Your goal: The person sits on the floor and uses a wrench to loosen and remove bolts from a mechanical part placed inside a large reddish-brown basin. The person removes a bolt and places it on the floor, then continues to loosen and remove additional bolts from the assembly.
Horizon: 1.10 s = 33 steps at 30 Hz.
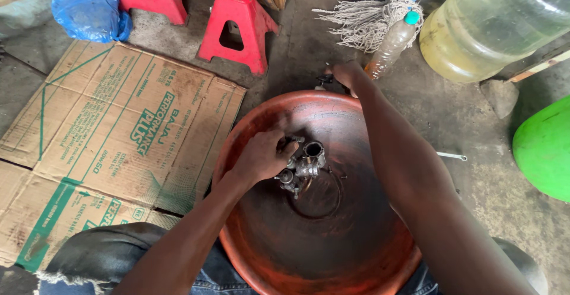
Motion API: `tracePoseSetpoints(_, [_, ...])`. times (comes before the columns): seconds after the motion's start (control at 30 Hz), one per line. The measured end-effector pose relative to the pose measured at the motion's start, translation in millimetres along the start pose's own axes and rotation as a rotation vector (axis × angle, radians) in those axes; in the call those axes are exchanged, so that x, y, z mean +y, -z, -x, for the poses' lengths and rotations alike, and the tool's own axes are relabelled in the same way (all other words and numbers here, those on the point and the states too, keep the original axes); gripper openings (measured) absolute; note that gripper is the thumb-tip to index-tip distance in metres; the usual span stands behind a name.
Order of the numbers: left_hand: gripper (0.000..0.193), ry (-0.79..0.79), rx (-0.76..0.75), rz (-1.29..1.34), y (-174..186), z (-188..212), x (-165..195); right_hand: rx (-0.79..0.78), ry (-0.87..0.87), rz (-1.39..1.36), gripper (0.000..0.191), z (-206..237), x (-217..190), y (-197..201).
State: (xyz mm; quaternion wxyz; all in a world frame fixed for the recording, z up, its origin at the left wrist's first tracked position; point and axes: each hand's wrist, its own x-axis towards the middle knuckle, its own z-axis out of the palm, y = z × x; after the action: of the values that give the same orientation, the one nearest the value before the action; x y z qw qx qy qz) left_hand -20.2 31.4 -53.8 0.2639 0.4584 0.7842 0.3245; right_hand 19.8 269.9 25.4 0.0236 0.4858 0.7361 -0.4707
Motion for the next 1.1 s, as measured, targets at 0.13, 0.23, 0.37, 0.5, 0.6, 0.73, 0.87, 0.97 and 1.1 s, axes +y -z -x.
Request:
tracePoseSetpoints(0.13, [0.041, 0.059, -0.026, 0.007, -2.6, -4.4, -2.6, -0.023, 0.319, 1.075, 0.031, -9.0, 9.8, 7.1])
tracePoseSetpoints(0.23, [0.041, 0.043, -0.024, -0.011, -4.9, -3.3, -8.1, 0.240, 0.197, 0.176, 0.066, -0.6, 19.0, 18.7])
tracePoseSetpoints(0.37, [0.043, 0.013, 0.010, -0.005, -10.8, -5.9, -17.6, 0.249, 0.287, 0.162, 0.042, 24.4, 35.8, 31.7])
tracePoseSetpoints(0.5, [0.043, -0.039, -0.001, -0.018, -16.3, -12.6, -24.5, 0.070, 0.342, 0.361, 0.025, 69.7, 83.4, 25.8])
tracePoseSetpoints(0.6, [0.038, 0.015, -0.093, 0.007, -12.5, -12.7, -30.0, -0.176, 0.511, 0.210, 0.045, 97.7, 118.4, 14.7])
tracePoseSetpoints(0.73, [0.036, -0.012, -0.094, 0.035, -10.2, -9.2, -33.3, -0.127, 0.344, 0.334, 0.027, 103.8, 140.6, -7.5])
tracePoseSetpoints(0.87, [0.038, 0.056, -0.098, -0.006, -14.3, -10.3, -32.9, -0.125, 0.391, 0.368, 0.031, 106.5, 143.8, -17.3])
tracePoseSetpoints(0.97, [0.041, 0.154, -0.147, 0.160, -14.7, -10.7, -37.3, -0.238, 0.244, 0.375, 0.037, 115.1, 140.6, -20.0])
tracePoseSetpoints(1.1, [0.047, 0.138, -0.120, 0.345, -17.5, -11.7, -43.5, -0.282, 0.122, 0.196, 0.025, 126.8, 136.5, -22.3])
